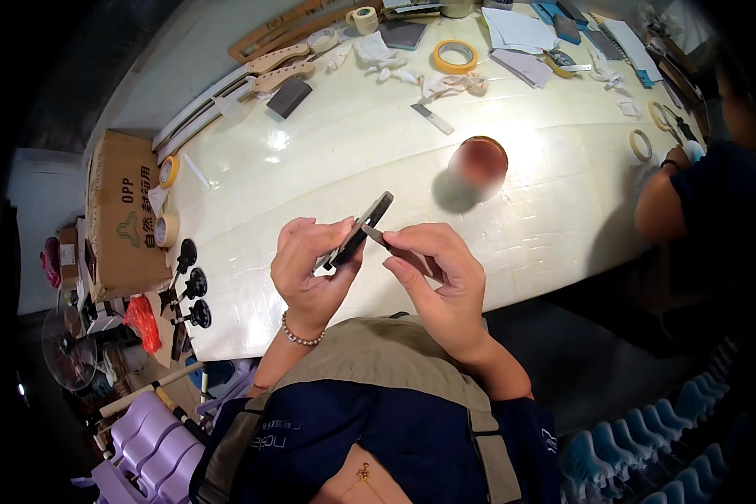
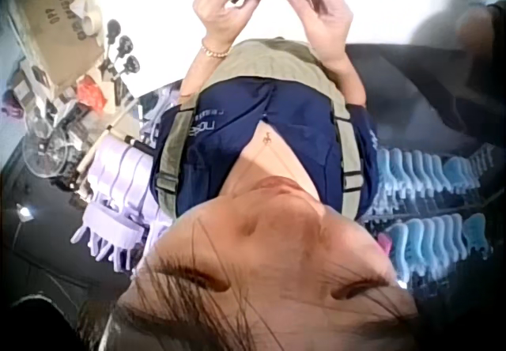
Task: The person paints a black guitar body with a reddish-brown substance using a small brush. They repeatedly dip the brush into a container and apply the substance to the body and neck of the guitar, rotating the instrument to cover different areas.
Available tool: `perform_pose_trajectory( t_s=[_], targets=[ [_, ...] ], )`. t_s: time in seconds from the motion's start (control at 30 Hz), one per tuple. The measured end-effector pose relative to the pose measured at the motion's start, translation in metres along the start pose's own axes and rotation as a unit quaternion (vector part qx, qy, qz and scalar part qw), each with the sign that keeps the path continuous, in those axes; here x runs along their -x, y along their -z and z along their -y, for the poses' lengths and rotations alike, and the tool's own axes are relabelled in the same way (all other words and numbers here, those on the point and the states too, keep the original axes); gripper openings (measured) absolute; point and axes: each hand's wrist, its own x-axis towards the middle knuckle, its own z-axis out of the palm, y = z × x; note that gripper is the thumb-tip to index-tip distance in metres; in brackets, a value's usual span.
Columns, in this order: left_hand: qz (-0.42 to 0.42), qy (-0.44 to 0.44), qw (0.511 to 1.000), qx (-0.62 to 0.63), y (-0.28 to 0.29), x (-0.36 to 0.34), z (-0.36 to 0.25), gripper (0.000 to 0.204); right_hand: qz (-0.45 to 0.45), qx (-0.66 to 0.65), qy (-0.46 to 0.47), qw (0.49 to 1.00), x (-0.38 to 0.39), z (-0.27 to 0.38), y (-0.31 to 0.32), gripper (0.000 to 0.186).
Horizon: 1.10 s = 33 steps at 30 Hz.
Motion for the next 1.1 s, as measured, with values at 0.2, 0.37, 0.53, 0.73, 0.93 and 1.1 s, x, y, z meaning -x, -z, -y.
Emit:
perform_pose_trajectory(
  t_s=[0.2, 0.37, 0.53, 0.73, 0.93, 1.1],
  targets=[
    [-0.018, -0.016, 1.000, 0.000, 0.005, 0.003, -0.003, 0.027, -0.045, 0.237, 0.124, 0.963, 0.007, 0.007, -0.006, 0.030],
    [-0.022, -0.008, 1.000, -0.003, 0.007, 0.008, -0.003, 0.027, -0.021, 0.313, 0.155, 0.937, 0.010, 0.021, -0.003, 0.029],
    [-0.031, -0.046, 0.998, -0.025, 0.009, 0.007, -0.003, 0.029, -0.009, 0.320, 0.159, 0.934, 0.007, 0.032, 0.002, 0.024],
    [-0.030, -0.058, 0.997, -0.037, 0.012, 0.006, -0.006, 0.032, -0.018, 0.387, 0.220, 0.895, 0.002, 0.036, 0.002, 0.024],
    [-0.037, -0.059, 0.997, -0.031, 0.010, 0.006, -0.006, 0.033, -0.029, 0.439, 0.252, 0.862, 0.010, 0.037, -0.004, 0.028],
    [-0.026, -0.050, 0.998, -0.033, 0.010, 0.006, -0.007, 0.036, -0.001, 0.408, 0.234, 0.883, 0.014, 0.040, -0.004, 0.029]
  ],
)
